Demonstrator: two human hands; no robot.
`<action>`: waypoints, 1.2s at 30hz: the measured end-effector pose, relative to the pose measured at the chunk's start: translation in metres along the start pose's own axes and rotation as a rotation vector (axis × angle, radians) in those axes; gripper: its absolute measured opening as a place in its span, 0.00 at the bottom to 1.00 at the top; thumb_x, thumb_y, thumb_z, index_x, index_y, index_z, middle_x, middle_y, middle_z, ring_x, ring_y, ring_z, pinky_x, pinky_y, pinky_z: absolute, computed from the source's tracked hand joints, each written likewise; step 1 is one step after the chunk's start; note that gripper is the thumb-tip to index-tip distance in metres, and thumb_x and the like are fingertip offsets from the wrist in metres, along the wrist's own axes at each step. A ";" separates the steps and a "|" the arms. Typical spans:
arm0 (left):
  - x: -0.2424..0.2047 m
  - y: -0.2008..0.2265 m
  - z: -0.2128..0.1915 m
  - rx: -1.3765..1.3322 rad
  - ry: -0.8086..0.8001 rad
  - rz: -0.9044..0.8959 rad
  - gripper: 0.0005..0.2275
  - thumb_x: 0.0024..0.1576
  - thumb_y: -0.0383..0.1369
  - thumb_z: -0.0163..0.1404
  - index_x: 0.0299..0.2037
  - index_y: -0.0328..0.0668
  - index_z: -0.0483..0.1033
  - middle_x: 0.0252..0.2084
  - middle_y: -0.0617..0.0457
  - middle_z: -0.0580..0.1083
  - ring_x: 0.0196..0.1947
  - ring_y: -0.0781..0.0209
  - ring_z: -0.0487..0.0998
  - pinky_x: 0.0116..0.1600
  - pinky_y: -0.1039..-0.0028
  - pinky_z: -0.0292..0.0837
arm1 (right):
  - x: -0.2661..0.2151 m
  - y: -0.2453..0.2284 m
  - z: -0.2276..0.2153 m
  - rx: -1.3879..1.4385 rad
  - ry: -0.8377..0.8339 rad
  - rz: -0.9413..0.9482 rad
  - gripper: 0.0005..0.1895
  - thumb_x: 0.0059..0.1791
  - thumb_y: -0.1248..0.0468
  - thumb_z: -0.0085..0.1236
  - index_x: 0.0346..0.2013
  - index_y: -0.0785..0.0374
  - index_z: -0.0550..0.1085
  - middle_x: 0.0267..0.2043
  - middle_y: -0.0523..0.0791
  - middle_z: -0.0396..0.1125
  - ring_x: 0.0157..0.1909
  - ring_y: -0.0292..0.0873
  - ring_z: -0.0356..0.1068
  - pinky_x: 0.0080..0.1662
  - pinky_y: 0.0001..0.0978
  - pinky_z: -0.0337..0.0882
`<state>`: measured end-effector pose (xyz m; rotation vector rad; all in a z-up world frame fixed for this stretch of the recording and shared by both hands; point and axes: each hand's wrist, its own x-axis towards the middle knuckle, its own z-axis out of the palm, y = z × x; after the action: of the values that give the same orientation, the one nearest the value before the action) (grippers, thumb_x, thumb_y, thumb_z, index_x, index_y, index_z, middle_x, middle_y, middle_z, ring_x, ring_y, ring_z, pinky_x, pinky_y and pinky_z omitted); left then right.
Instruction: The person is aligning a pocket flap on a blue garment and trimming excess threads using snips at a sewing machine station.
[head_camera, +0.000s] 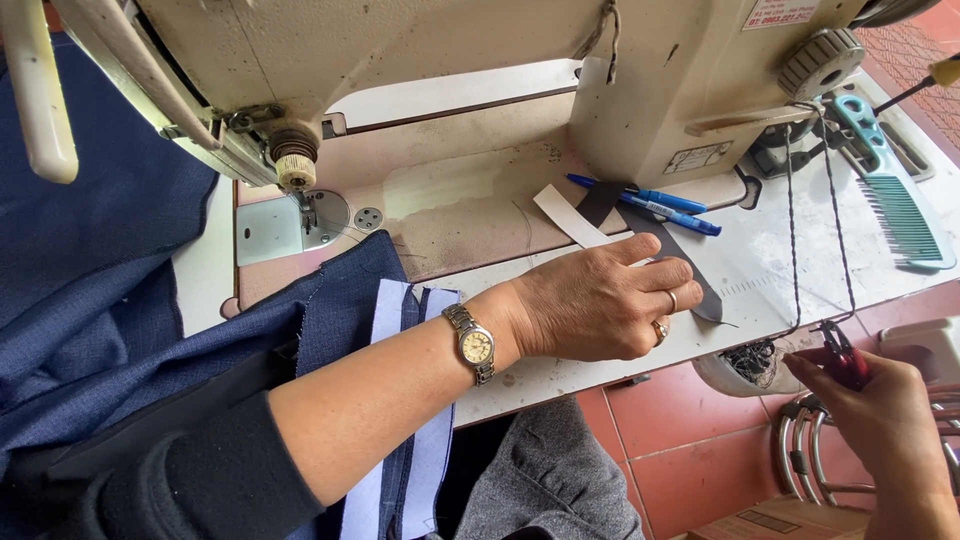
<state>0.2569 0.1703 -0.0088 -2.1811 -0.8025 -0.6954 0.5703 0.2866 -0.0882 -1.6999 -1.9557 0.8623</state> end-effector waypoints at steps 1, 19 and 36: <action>0.000 0.000 0.000 0.000 -0.001 -0.001 0.11 0.52 0.22 0.46 0.18 0.48 0.73 0.35 0.57 0.70 0.39 0.59 0.67 0.47 0.68 0.64 | -0.001 -0.002 0.000 0.000 -0.001 -0.001 0.12 0.46 0.62 0.65 0.38 0.68 0.81 0.25 0.45 0.64 0.32 0.39 0.56 0.34 0.32 0.57; -0.003 0.000 -0.001 -0.022 0.024 -0.010 0.13 0.52 0.21 0.46 0.17 0.48 0.71 0.35 0.56 0.69 0.38 0.59 0.67 0.45 0.67 0.64 | -0.005 -0.007 0.004 -0.222 0.113 -0.086 0.31 0.46 0.51 0.64 0.14 0.69 0.60 0.17 0.45 0.44 0.26 0.41 0.44 0.29 0.35 0.49; -0.007 0.000 -0.003 0.002 0.026 -0.017 0.12 0.52 0.21 0.45 0.17 0.48 0.71 0.34 0.56 0.69 0.37 0.58 0.67 0.44 0.67 0.63 | -0.017 -0.024 -0.001 -0.199 0.143 -0.089 0.33 0.47 0.49 0.63 0.12 0.65 0.57 0.14 0.42 0.43 0.21 0.39 0.43 0.26 0.33 0.44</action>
<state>0.2517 0.1657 -0.0112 -2.1616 -0.8086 -0.7294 0.5568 0.2681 -0.0697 -1.7151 -2.0576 0.5141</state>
